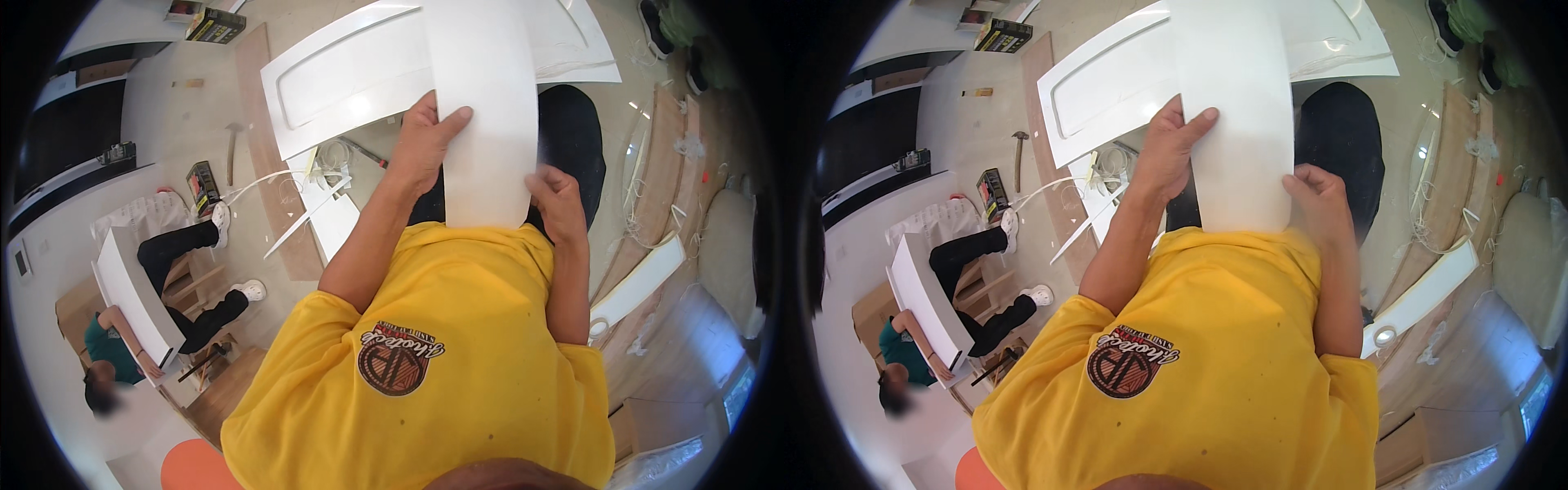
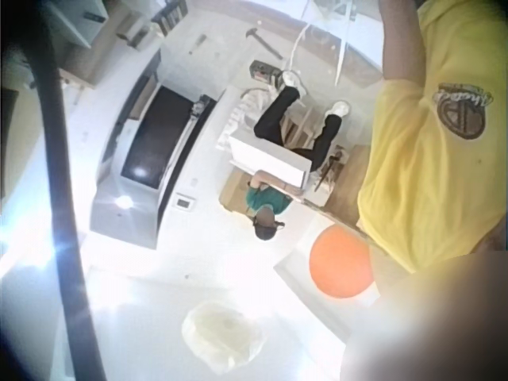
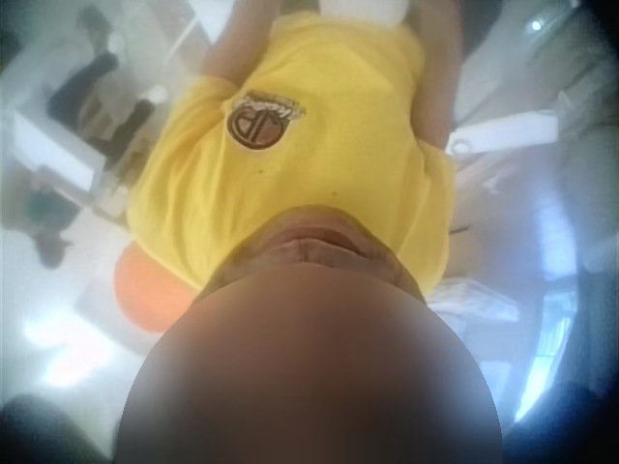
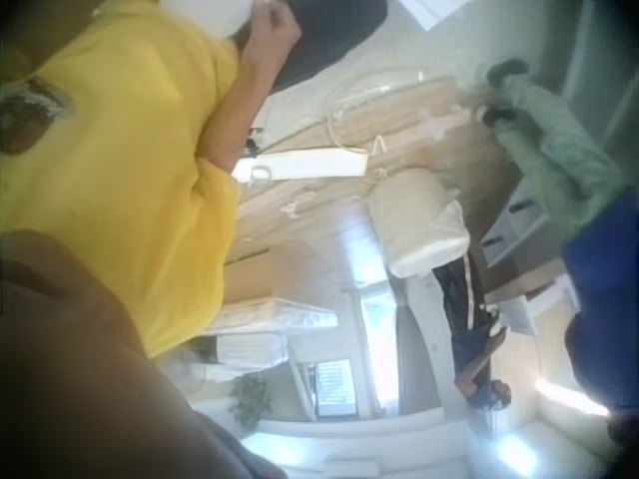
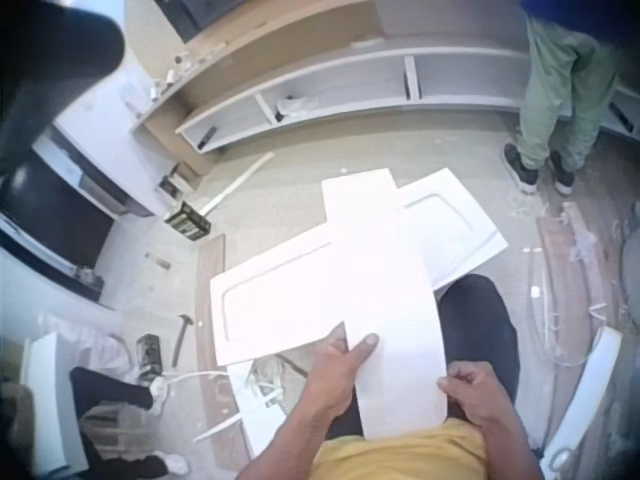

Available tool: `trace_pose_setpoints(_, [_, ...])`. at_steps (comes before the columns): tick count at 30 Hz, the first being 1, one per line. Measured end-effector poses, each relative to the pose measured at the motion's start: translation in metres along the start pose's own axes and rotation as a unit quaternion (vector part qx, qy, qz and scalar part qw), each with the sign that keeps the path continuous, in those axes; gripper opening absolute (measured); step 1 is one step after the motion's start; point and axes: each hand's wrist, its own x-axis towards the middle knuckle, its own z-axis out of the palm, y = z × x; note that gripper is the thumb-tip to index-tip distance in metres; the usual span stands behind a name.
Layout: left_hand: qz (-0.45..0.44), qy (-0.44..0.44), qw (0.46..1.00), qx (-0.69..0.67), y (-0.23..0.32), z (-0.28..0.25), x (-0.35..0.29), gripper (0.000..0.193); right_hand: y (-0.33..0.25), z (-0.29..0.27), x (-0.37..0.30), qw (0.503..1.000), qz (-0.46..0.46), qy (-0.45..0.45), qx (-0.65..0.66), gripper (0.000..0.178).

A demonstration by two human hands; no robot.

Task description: The person sits on the floor and uses a utility knife to trim excess material from the edges of white cabinet doors. They handle multiple doors, aligning them and carefully cutting along the contours to remove overhangs.

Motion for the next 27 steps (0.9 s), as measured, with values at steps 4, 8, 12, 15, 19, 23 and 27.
trace_pose_setpoints(4, [-0.013, -0.036, 0.999, 0.001, -0.007, 0.022, 0.003, 0.026, 0.016, -0.020, -0.008, 0.999, 0.018, 0.007, 0.049, 0.009])
trace_pose_setpoints(8, [-0.016, -0.054, 0.998, 0.009, -0.007, 0.029, 0.004, 0.025, 0.022, -0.027, -0.011, 0.996, -0.014, -0.016, 0.088, 0.010])
trace_pose_setpoints(12, [-0.019, -0.050, 0.998, 0.022, -0.006, 0.028, 0.004, 0.024, 0.024, -0.027, -0.010, 0.995, -0.016, -0.018, 0.097, 0.011])
trace_pose_setpoints(15, [-0.030, -0.046, 0.998, 0.016, -0.006, 0.027, 0.005, 0.024, 0.023, -0.026, -0.008, 0.994, -0.006, -0.027, 0.105, 0.011])
trace_pose_setpoints(19, [-0.020, -0.009, 0.999, 0.039, -0.010, 0.025, 0.006, 0.024, 0.017, -0.022, -0.009, 0.997, 0.017, -0.023, 0.075, 0.016])
trace_pose_setpoints(23, [-0.007, -0.022, 0.999, 0.024, -0.007, 0.020, 0.011, 0.024, 0.009, -0.011, -0.008, 0.999, 0.030, 0.026, 0.027, 0.021])
trace_pose_setpoints(27, [0.026, -0.008, 0.996, 0.079, 0.032, 0.008, 0.028, 0.027, 0.006, 0.000, -0.006, 0.996, -0.023, -0.023, 0.081, 0.018])
